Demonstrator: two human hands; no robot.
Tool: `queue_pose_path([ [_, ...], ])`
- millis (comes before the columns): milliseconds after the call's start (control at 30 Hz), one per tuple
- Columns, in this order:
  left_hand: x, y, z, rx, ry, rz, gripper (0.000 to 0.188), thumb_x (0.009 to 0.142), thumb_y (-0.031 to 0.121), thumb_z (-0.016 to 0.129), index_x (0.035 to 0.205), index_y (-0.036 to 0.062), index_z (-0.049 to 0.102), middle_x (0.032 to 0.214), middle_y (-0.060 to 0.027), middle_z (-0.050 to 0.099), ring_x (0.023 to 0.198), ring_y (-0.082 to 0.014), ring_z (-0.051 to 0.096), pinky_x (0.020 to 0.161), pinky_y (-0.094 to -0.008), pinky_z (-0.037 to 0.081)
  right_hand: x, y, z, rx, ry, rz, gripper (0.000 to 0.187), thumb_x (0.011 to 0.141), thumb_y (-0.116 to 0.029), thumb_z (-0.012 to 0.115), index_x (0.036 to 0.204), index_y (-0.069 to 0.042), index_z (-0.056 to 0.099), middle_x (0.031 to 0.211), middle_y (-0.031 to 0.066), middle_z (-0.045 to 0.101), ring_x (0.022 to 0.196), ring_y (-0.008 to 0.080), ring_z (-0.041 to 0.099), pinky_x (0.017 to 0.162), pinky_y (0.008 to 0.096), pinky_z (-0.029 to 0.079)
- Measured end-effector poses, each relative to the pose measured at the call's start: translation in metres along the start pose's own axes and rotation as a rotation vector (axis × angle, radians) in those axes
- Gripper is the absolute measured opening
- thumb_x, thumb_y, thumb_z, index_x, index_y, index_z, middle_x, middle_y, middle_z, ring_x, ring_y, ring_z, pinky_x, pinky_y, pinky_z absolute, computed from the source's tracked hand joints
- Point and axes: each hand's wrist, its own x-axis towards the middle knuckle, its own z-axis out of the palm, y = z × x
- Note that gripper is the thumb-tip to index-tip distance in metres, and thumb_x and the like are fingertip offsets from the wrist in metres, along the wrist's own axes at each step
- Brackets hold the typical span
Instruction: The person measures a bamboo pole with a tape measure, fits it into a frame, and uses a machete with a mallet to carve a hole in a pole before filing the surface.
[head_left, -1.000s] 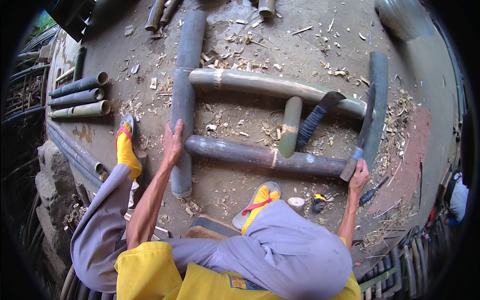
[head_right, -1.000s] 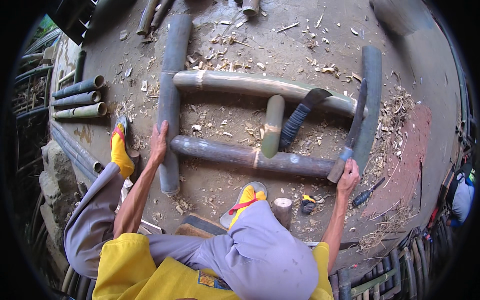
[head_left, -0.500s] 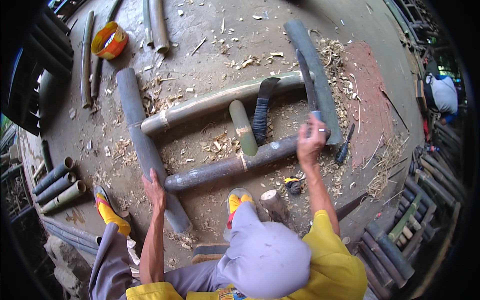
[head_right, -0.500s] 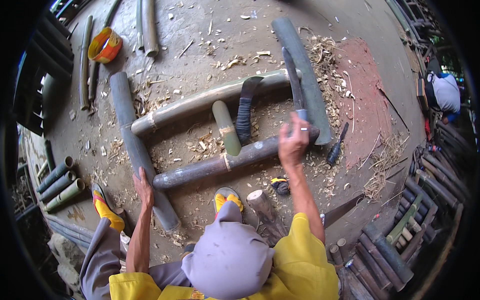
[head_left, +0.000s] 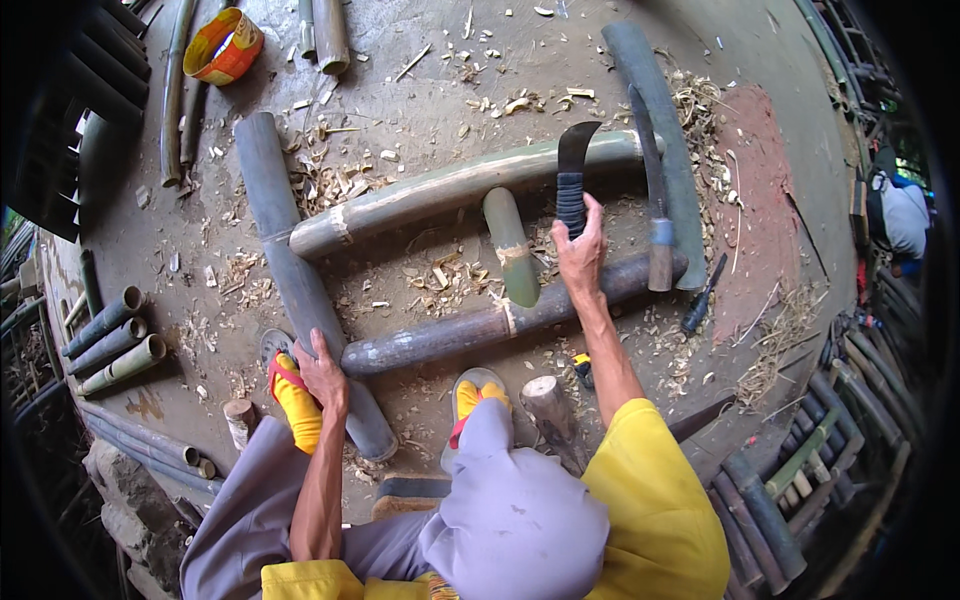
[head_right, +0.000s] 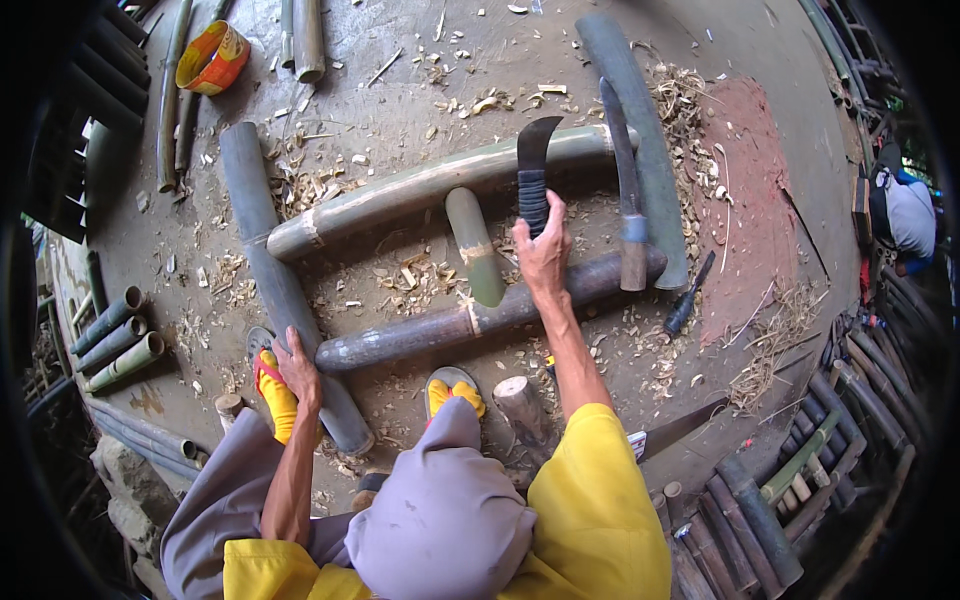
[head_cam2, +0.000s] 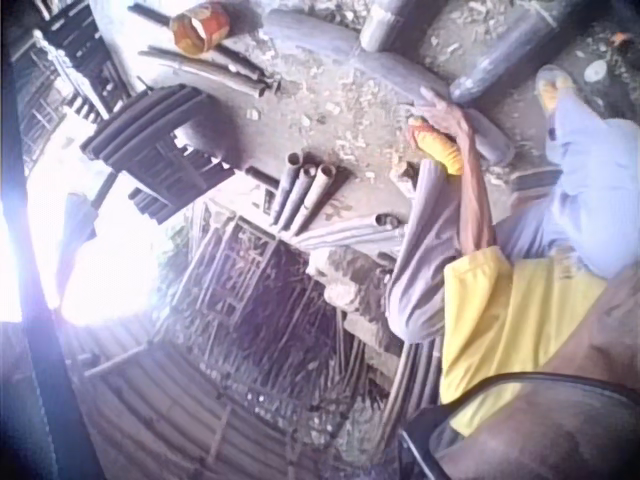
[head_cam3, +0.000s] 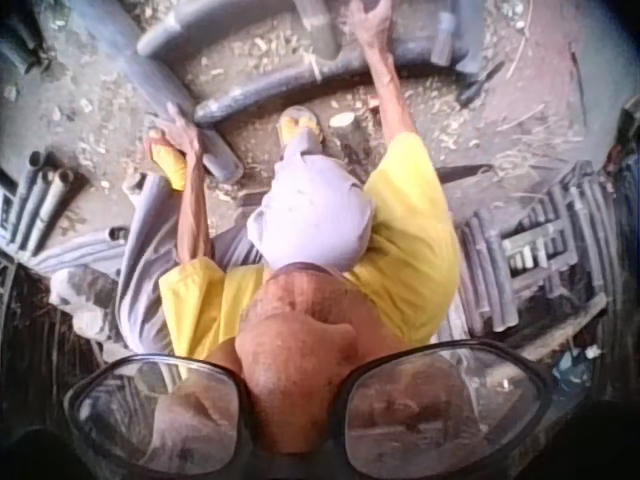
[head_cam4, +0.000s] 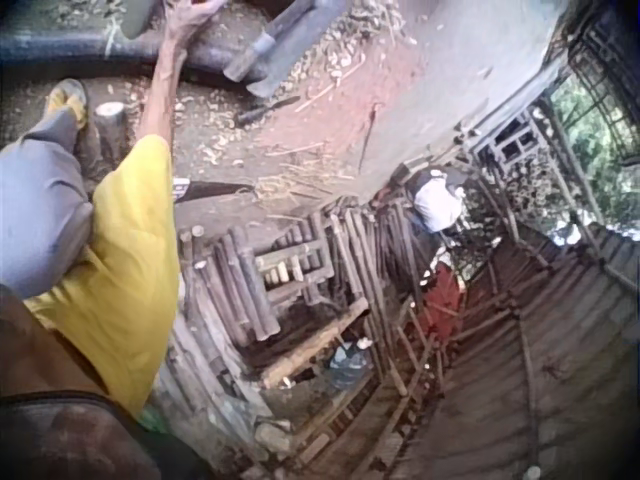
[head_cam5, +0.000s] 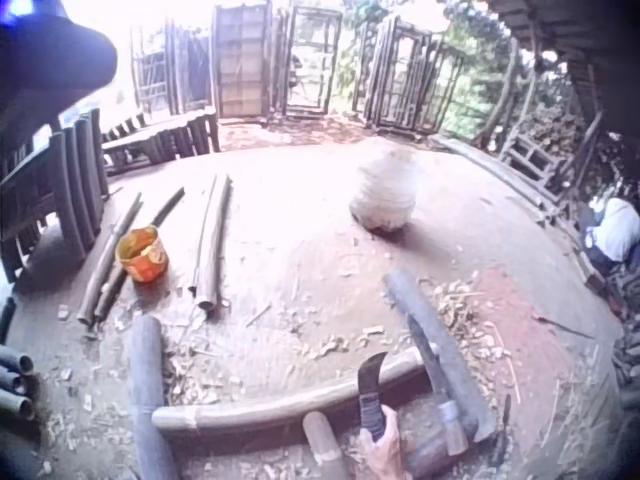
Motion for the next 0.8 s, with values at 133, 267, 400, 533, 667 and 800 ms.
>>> queue_pose_path([
  [133, -0.001, 0.001, 0.002, -0.043, -0.019, 0.024, 0.062, 0.088, 0.050, 0.047, 0.120, -0.0030, 0.046, 0.106, -0.0270, 0.058, 0.100, -0.0399, 0.056, 0.087, -0.0426, 0.041, 0.008, 0.018, -0.005, -0.086, -0.105, 0.015, 0.053, 0.074, -0.005, 0.060, 0.123, -0.004, 0.040, 0.091, 0.0190, 0.058, 0.078, 0.0344, 0.059, 0.070, 0.0437, 0.046],
  [267, -0.007, 0.013, -0.007, -0.014, -0.104, -0.025, 0.068, 0.079, 0.048, 0.061, 0.122, -0.0026, 0.044, 0.106, -0.0258, 0.058, 0.101, -0.0387, 0.055, 0.088, -0.0419, 0.040, 0.000, 0.016, -0.007, -0.141, -0.130, 0.103, 0.054, 0.074, -0.006, 0.062, 0.123, -0.006, 0.039, 0.091, 0.0215, 0.058, 0.081, 0.0380, 0.059, 0.071, 0.0464, 0.046],
  [400, -0.005, 0.012, -0.006, -0.048, -0.120, -0.011, 0.077, 0.068, 0.042, 0.074, 0.122, -0.0027, 0.042, 0.108, -0.0224, 0.058, 0.100, -0.0353, 0.056, 0.088, -0.0398, 0.041, 0.000, 0.015, 0.001, -0.167, -0.108, 0.120, 0.051, 0.075, -0.010, 0.064, 0.119, -0.008, 0.039, 0.091, 0.0237, 0.058, 0.082, 0.0419, 0.059, 0.069, 0.0489, 0.046],
  [533, 0.003, -0.003, -0.003, -0.189, -0.178, 0.070, 0.073, 0.069, 0.037, 0.074, 0.120, -0.0059, 0.043, 0.106, -0.0196, 0.056, 0.096, -0.0301, 0.055, 0.089, -0.0368, 0.040, -0.006, 0.019, -0.002, -0.236, -0.131, 0.091, 0.048, 0.076, -0.015, 0.062, 0.115, -0.005, 0.038, 0.089, 0.0264, 0.057, 0.081, 0.0456, 0.057, 0.068, 0.0511, 0.045],
  [667, -0.007, 0.001, 0.001, -0.308, -0.264, 0.068, 0.072, 0.069, 0.033, 0.075, 0.121, -0.0054, 0.043, 0.109, -0.0190, 0.055, 0.100, -0.0287, 0.053, 0.091, -0.0365, 0.039, 0.000, 0.031, -0.015, -0.221, -0.121, 0.056, 0.045, 0.076, -0.015, 0.062, 0.112, -0.004, 0.038, 0.087, 0.0261, 0.058, 0.081, 0.0455, 0.057, 0.068, 0.0507, 0.045],
  [800, -0.031, 0.020, 0.006, -0.292, -0.264, 0.126, 0.074, 0.069, 0.034, 0.075, 0.121, -0.0049, 0.041, 0.111, -0.0193, 0.054, 0.102, -0.0290, 0.053, 0.092, -0.0372, 0.038, -0.003, 0.046, -0.038, -0.210, -0.147, 0.070, 0.044, 0.075, -0.016, 0.061, 0.109, -0.005, 0.036, 0.089, 0.0270, 0.058, 0.083, 0.0465, 0.057, 0.069, 0.0525, 0.047],
])
